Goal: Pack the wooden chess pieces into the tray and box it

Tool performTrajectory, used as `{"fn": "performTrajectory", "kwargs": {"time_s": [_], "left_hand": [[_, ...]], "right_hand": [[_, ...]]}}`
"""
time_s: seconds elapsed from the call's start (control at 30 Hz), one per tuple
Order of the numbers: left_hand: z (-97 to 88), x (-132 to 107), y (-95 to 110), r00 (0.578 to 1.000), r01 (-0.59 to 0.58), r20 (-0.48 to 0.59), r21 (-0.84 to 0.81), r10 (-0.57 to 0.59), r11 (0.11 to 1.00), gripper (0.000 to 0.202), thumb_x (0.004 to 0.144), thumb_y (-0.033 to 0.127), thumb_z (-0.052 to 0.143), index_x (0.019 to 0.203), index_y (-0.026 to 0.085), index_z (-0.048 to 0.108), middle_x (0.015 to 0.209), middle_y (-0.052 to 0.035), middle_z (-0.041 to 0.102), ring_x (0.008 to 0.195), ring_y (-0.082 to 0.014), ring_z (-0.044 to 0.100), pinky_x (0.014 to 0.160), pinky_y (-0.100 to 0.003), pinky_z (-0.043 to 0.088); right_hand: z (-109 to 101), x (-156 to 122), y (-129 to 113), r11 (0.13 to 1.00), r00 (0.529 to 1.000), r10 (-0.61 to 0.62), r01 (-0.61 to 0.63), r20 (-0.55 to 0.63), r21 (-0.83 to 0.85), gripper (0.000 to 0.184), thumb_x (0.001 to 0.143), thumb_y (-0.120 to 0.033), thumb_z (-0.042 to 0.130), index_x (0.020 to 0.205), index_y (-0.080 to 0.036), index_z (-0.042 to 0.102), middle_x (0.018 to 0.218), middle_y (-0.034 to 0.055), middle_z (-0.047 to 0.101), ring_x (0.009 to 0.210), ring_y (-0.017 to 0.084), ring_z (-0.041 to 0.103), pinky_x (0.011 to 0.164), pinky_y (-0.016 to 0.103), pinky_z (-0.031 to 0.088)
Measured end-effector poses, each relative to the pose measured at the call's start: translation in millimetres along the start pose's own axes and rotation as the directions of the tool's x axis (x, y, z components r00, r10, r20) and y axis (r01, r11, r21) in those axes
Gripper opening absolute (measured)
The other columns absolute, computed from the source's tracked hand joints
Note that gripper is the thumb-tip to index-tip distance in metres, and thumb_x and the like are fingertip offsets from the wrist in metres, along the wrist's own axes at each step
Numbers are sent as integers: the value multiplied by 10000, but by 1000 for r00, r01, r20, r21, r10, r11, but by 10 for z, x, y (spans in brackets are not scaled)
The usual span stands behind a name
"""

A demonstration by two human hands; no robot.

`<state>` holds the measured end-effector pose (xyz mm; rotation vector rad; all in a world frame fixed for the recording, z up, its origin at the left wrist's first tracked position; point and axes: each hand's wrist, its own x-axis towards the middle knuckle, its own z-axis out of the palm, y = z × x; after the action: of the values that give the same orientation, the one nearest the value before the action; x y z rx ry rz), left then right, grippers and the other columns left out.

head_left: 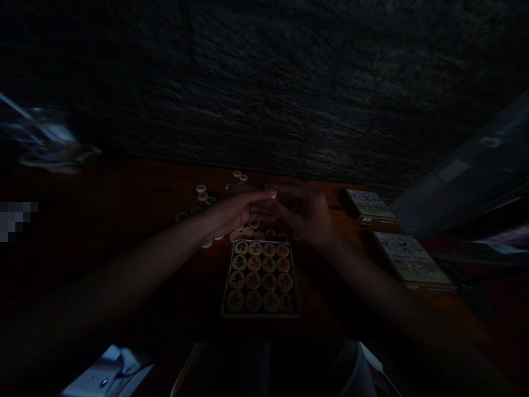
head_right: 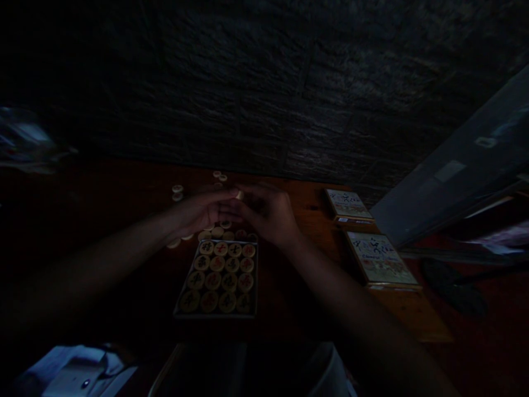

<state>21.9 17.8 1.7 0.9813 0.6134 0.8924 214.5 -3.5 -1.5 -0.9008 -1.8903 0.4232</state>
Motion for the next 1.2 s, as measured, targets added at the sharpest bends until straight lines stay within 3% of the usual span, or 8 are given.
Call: {"fn": "performTrajectory", "kwargs": {"time_s": [0.13,0.4,0.57,0.8,1.0,1.2], "left_hand": [[-5,1,-2,1000,21,14,8,-21,1000,180,912,286,788,903,106,782,804,-106,805,743,-210,787,731,-334,663],[23,-23,41,1000,6,-15,29,-5,1000,117,896,218,783,884,101,777,819,-89,794,742,-189,772,757,-328,644],[30,-31,56,999,53,-8,47,-52,998,207,903,314,793,865,113,761,812,-106,796,746,-213,777,748,-348,638],[-13,-19,38,1000,-10,11,47,9,999,201,835,285,852,896,106,782,850,-100,808,775,-209,782,781,-335,637],[-32,0,18,1000,23,5,67,-24,998,285,860,376,844,911,101,789,846,-135,813,772,-219,787,759,-326,644],[-4,-13,27,1000,-6,-9,54,6,999,225,832,289,877,887,90,785,840,-110,806,766,-191,780,759,-298,635]], "right_hand": [[5,-1,0,1000,1000,-6,6,-17,2,304,886,-330,808,1170,-221,810,899,47,783,750,167,703,636,274,535],[-14,-8,-37,1000,1000,29,-29,12,-3,319,933,-373,759,1200,-204,802,847,30,782,631,129,644,544,257,480],[-25,-16,-29,999,1000,-17,17,8,-44,339,928,-352,757,1229,-200,792,907,39,801,644,125,652,565,257,499],[-22,-25,-37,999,998,52,-52,41,11,345,951,-394,731,1245,-226,793,796,20,779,758,190,738,592,269,534],[-30,-22,-55,998,999,32,-31,21,-58,356,911,-360,780,1238,-218,791,724,-3,749,721,177,719,593,269,524],[-31,-22,-52,999,999,33,-32,43,-21,359,942,-416,744,1227,-204,798,815,24,789,740,175,725,602,268,529]]}}
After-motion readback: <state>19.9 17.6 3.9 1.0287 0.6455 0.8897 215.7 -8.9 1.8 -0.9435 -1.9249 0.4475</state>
